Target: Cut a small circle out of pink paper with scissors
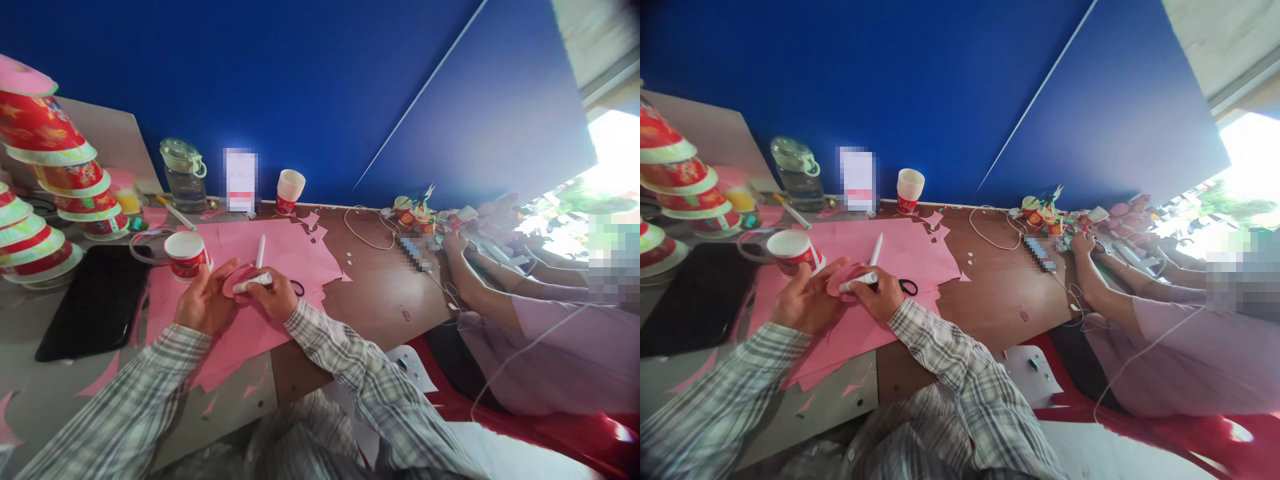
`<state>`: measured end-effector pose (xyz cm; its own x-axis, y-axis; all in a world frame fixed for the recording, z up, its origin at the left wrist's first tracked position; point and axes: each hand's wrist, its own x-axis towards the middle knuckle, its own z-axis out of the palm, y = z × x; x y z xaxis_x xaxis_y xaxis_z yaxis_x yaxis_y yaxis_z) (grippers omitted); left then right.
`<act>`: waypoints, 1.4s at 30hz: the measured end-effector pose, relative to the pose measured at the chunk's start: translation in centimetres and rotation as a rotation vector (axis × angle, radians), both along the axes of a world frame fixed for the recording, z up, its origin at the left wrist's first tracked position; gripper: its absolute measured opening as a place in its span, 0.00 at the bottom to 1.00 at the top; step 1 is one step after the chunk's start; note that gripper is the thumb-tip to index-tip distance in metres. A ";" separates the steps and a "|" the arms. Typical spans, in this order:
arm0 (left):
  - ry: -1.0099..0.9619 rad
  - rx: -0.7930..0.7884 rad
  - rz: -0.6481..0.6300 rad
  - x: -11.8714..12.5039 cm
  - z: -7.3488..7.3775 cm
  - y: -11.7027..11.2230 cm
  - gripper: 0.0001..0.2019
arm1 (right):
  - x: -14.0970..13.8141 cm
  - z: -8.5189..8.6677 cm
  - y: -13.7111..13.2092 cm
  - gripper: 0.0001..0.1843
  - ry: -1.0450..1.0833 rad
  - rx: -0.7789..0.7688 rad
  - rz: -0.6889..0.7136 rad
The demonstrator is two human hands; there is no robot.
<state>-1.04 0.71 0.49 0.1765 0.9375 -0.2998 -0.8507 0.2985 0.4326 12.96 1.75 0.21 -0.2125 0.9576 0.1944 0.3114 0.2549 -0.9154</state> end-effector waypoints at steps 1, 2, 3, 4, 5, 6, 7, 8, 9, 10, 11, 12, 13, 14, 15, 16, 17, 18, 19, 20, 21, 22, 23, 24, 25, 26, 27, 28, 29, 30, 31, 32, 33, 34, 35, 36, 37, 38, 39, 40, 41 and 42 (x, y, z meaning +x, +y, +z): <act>-0.001 -0.022 0.006 -0.1 0.0 0.1 0.27 | 0.1 0.0 0.0 0.12 0.002 -0.001 0.008; 0.004 -0.046 0.015 -0.1 -0.1 0.2 0.28 | 0.2 0.1 0.0 0.12 -0.005 0.002 0.024; 0.013 -0.069 0.028 -0.1 -0.2 0.3 0.28 | 0.3 0.1 0.0 0.13 -0.015 0.011 0.040; 0.017 -0.082 0.037 0.0 -0.4 0.3 0.29 | 0.3 0.1 0.0 0.13 -0.025 0.033 0.046; 0.016 -0.082 0.043 0.1 -0.6 0.4 0.29 | 0.3 0.1 -0.1 0.13 -0.041 0.055 0.058; 0.008 -0.073 0.042 0.3 -0.8 0.4 0.30 | 0.3 0.2 -0.1 0.12 -0.062 0.075 0.071; -0.001 -0.058 0.034 0.4 -1.0 0.3 0.30 | 0.2 0.2 -0.2 0.12 -0.086 0.092 0.083; -0.006 -0.045 0.026 0.6 -1.1 0.3 0.29 | 0.1 0.3 -0.2 0.11 -0.114 0.106 0.089; -0.006 -0.032 0.024 0.7 -1.2 0.2 0.29 | 0.0 0.3 -0.3 0.10 -0.145 0.117 0.088; -0.001 -0.015 0.025 0.8 -1.3 0.2 0.28 | -0.1 0.4 -0.4 0.10 -0.175 0.125 0.078; 0.008 0.006 0.033 0.9 -1.3 0.1 0.27 | -0.2 0.5 -0.4 0.10 -0.198 0.129 0.057; 0.015 0.034 0.043 1.0 -1.2 0.0 0.27 | -0.3 0.5 -0.4 0.10 -0.212 0.130 0.032; 0.022 0.063 0.059 1.1 -1.1 0.0 0.26 | -0.4 0.6 -0.5 0.10 -0.220 0.130 0.012; 0.027 0.089 0.076 1.3 -1.0 -0.1 0.25 | -0.4 0.7 -0.5 0.10 -0.222 0.133 -0.004; 0.032 0.109 0.092 1.4 -0.8 -0.2 0.24 | -0.5 0.7 -0.5 0.10 -0.223 0.138 -0.018; 0.037 0.121 0.108 1.5 -0.7 -0.2 0.23 | -0.5 0.7 -0.5 0.11 -0.225 0.145 -0.031; 0.042 0.126 0.123 1.5 -0.6 -0.3 0.23 | -0.5 0.7 -0.5 0.11 -0.233 0.154 -0.044; 0.047 0.123 0.134 1.6 -0.5 -0.4 0.22 | -0.5 0.6 -0.5 0.12 -0.247 0.163 -0.058; 0.051 0.117 0.140 1.7 -0.4 -0.4 0.22 | -0.6 0.5 -0.5 0.13 -0.266 0.174 -0.071; 0.054 0.108 0.144 1.7 -0.4 -0.5 0.21 | -0.6 0.5 -0.5 0.13 -0.287 0.186 -0.081; 0.058 0.097 0.148 1.7 -0.3 -0.5 0.21 | -0.6 0.4 -0.5 0.14 -0.310 0.199 -0.084; 0.062 0.088 0.150 1.7 -0.3 -0.6 0.21 | -0.6 0.3 -0.5 0.14 -0.333 0.213 -0.083; 0.066 0.081 0.148 1.7 -0.3 -0.6 0.21 | -0.6 0.2 -0.6 0.14 -0.356 0.232 -0.081; 0.069 0.075 0.143 1.7 -0.2 -0.7 0.21 | -0.6 0.1 -0.6 0.14 -0.379 0.256 -0.076; 0.072 0.070 0.136 1.7 -0.2 -0.7 0.21 | -0.6 0.1 -0.7 0.14 -0.402 0.283 -0.070; 0.075 0.064 0.129 1.7 -0.2 -0.7 0.21 | -0.6 0.0 -0.7 0.13 -0.425 0.313 -0.066; 0.078 0.057 0.125 1.7 -0.1 -0.7 0.21 | -0.6 -0.1 -0.8 0.13 -0.446 0.347 -0.063; 0.081 0.050 0.125 1.7 -0.1 -0.7 0.21 | -0.5 -0.2 -0.8 0.13 -0.463 0.379 -0.061; 0.084 0.046 0.126 1.7 -0.1 -0.7 0.21 | -0.5 -0.2 -0.8 0.13 -0.478 0.407 -0.060; 0.086 0.046 0.129 1.7 -0.1 -0.7 0.21 | -0.5 -0.3 -0.8 0.12 -0.489 0.431 -0.062; 0.086 0.050 0.129 1.6 -0.2 -0.7 0.21 | -0.5 -0.4 -0.8 0.12 -0.499 0.448 -0.065; 0.086 0.055 0.129 1.6 -0.2 -0.6 0.22 | -0.4 -0.4 -0.7 0.11 -0.511 0.462 -0.072; 0.085 0.062 0.126 1.5 -0.2 -0.6 0.22 | -0.4 -0.4 -0.6 0.11 -0.525 0.471 -0.081; 0.084 0.070 0.119 1.5 -0.2 -0.6 0.22 | -0.3 -0.4 -0.6 0.11 -0.537 0.478 -0.092; 0.083 0.076 0.110 1.4 -0.3 -0.5 0.22 | -0.3 -0.4 -0.5 0.10 -0.547 0.486 -0.104; 0.084 0.082 0.096 1.4 -0.2 -0.5 0.23 | -0.2 -0.4 -0.4 0.10 -0.555 0.492 -0.117; 0.086 0.089 0.083 1.3 -0.2 -0.4 0.23 | -0.1 -0.4 -0.4 0.10 -0.562 0.499 -0.125; 0.091 0.095 0.072 1.3 -0.2 -0.4 0.23 | -0.1 -0.4 -0.3 0.10 -0.566 0.508 -0.126; 0.097 0.100 0.065 1.3 -0.2 -0.4 0.23 | -0.1 -0.5 -0.3 0.09 -0.567 0.519 -0.119; 0.104 0.104 0.065 1.2 -0.3 -0.4 0.23 | 0.0 -0.5 -0.2 0.09 -0.563 0.529 -0.109; 0.115 0.110 0.070 1.2 -0.4 -0.3 0.22 | 0.0 -0.6 -0.2 0.09 -0.551 0.532 -0.101; 0.133 0.120 0.077 1.2 -0.5 -0.3 0.22 | 0.0 -0.7 -0.1 0.09 -0.528 0.525 -0.101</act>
